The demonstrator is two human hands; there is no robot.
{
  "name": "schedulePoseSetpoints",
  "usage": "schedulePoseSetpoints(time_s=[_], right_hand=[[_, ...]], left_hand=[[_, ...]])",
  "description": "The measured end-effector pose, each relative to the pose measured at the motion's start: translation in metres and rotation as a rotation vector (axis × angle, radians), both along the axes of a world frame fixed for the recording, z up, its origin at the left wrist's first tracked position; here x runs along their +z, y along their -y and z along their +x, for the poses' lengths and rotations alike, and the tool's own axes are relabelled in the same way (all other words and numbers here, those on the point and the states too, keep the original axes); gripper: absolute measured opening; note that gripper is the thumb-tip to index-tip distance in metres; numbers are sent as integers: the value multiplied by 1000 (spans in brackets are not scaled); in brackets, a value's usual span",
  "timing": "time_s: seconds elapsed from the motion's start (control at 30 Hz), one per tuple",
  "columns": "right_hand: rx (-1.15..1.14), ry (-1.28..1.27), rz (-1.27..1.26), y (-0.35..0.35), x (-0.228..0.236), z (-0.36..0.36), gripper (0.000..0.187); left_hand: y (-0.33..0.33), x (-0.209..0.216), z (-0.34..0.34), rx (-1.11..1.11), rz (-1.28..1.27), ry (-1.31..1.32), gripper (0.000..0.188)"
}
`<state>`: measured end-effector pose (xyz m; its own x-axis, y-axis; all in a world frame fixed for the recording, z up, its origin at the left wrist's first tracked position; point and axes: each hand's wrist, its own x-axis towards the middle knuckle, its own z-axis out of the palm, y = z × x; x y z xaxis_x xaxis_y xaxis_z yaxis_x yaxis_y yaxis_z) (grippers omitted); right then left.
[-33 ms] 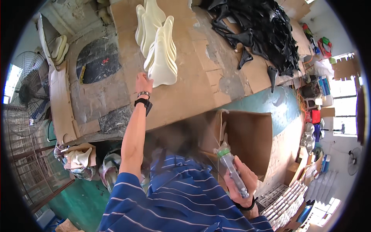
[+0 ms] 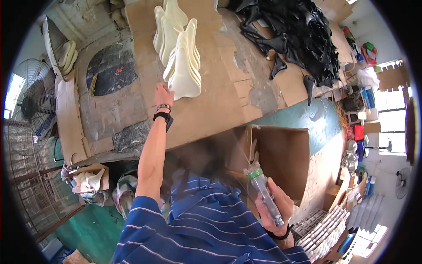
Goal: The person retrieves white plastic parts from a large woven sack and places them on a cardboard surface. They then pick up the parts one by one, inspect them, and place them into a cardboard box. The person repeats this process, retrieving more parts from the sack and sorting them into the box.
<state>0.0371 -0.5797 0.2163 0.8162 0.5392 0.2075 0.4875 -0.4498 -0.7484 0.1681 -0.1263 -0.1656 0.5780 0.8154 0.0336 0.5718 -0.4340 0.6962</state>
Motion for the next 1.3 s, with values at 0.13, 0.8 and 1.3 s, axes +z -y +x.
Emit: schedulePoseSetpoints(time_s=[0.13,0.8,1.3], right_hand=[[22,5,9,3,2,2,53],[-27,-8,-7,0,-5,11,50],[21,-143,-14,12,-18,3,62]], left_hand=[[6,16,-10,-64,-65,-15,43],[27,16,-159,-165,-53,-141,31],[42,62,-44,-329,157,-194,33]])
